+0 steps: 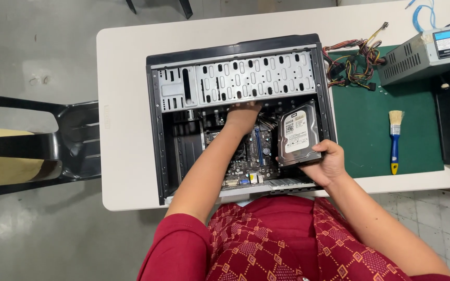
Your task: Cleaning a hard drive with a brush and then installing it into a computer case.
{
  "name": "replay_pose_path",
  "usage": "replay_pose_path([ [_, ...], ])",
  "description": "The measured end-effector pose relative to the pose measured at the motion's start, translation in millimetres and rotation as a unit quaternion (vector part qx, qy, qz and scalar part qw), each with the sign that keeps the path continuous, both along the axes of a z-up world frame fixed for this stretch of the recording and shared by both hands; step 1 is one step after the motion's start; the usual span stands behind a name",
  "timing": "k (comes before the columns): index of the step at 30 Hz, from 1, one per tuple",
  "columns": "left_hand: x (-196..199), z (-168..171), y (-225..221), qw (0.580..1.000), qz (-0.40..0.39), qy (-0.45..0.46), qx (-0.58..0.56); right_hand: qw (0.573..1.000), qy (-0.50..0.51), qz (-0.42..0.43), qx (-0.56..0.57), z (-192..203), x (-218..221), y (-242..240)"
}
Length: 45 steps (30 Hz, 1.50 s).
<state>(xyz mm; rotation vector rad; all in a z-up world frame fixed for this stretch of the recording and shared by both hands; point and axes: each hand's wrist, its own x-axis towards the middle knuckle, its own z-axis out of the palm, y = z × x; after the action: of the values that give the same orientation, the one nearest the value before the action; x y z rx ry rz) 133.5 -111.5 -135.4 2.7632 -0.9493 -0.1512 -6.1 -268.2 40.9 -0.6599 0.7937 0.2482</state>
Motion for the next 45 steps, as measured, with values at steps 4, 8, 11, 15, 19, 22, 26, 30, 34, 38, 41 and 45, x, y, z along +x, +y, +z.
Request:
replay_pose_path([
  [4, 4, -60, -24, 0.998, 0.021, -0.056, 0.029, 1.000, -0.004, 0.002, -0.005, -25, -4, -12],
  [8, 4, -62, -32, 1.000, 0.020, 0.009, -0.008, 1.000, -0.009, 0.003, -0.004, -49, -10, -22],
  [11, -2, -23, -29, 0.998, 0.005, 0.058, -0.023, 1.000, -0.010, 0.001, -0.003, -45, -11, -21],
  [15, -18, 40, -4, 0.988, -0.010, 0.148, -0.049, 1.000, -0.017, -0.001, 0.000, -53, -12, -24],
  [19, -13, 5, 6, 0.989, -0.035, 0.143, -0.011, 0.999, -0.038, -0.001, -0.013, -250, -41, -108],
  [22, -16, 4, 13, 0.992, -0.054, 0.116, 0.008, 1.000, -0.023, 0.015, 0.007, -252, -26, -99],
  [26, -15, -12, 15, 0.991, -0.071, 0.096, 0.065, 0.999, -0.030, 0.020, 0.028, -126, 6, -31],
  [30, -13, -32, 18, 0.990, -0.065, 0.095, 0.082, 0.999, 0.025, 0.014, 0.039, 0, 19, 24],
  [34, -14, -32, 19, 0.987, -0.071, 0.105, 0.099, 0.997, 0.011, 0.072, -0.025, -36, 22, 22],
  [38, -24, -19, 24, 0.984, -0.080, 0.098, 0.125, 0.975, -0.064, 0.129, -0.166, -48, 35, 29],
  [41, -23, -21, 25, 0.983, -0.079, 0.105, 0.131, 0.965, -0.100, 0.129, -0.208, -73, 49, 28],
  [45, -25, -14, 25, 0.982, -0.074, 0.114, 0.131, 0.959, -0.111, 0.113, -0.236, -84, 60, 30],
])
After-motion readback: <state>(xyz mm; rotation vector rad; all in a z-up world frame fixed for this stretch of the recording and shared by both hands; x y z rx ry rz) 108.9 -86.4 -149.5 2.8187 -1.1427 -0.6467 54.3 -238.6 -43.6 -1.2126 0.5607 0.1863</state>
